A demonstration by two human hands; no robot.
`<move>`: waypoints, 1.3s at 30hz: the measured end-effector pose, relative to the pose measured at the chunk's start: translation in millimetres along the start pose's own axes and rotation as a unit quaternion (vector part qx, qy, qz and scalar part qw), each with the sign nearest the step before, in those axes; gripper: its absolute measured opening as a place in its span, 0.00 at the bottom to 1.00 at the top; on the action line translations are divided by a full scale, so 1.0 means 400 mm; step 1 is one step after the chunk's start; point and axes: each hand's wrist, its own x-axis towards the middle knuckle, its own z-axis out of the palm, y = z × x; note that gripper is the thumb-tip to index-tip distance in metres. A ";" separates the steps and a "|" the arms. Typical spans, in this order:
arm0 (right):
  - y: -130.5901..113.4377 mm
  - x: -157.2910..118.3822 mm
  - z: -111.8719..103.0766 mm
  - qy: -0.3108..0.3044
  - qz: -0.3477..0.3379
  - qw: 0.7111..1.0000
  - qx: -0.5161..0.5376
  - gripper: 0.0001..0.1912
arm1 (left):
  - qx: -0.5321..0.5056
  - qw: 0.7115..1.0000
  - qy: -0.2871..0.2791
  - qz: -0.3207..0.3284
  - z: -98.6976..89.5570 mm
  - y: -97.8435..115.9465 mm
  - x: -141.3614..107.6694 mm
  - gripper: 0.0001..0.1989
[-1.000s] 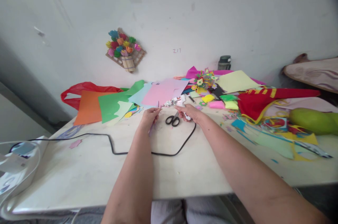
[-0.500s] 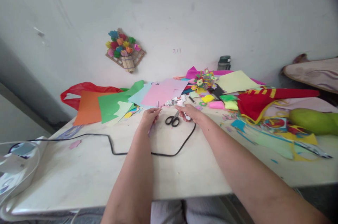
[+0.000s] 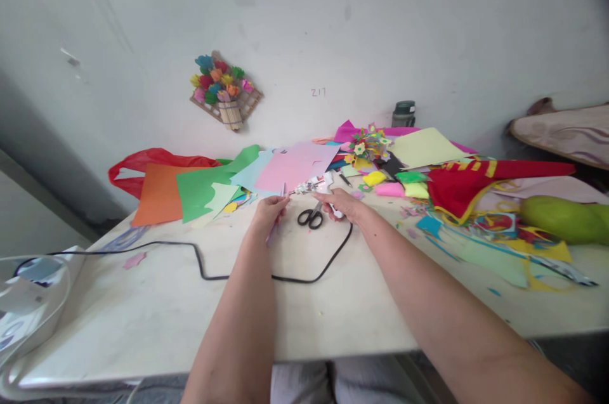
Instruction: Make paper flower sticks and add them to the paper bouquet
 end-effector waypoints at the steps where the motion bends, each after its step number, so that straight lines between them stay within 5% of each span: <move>1: 0.000 0.000 0.000 0.003 0.001 1.000 0.001 0.22 | 0.001 1.000 0.000 0.001 0.000 0.001 -0.001 0.17; 39: -0.019 -0.005 0.004 0.032 0.020 0.999 -0.028 0.22 | -0.006 1.000 0.004 0.002 -0.002 -0.002 0.002 0.18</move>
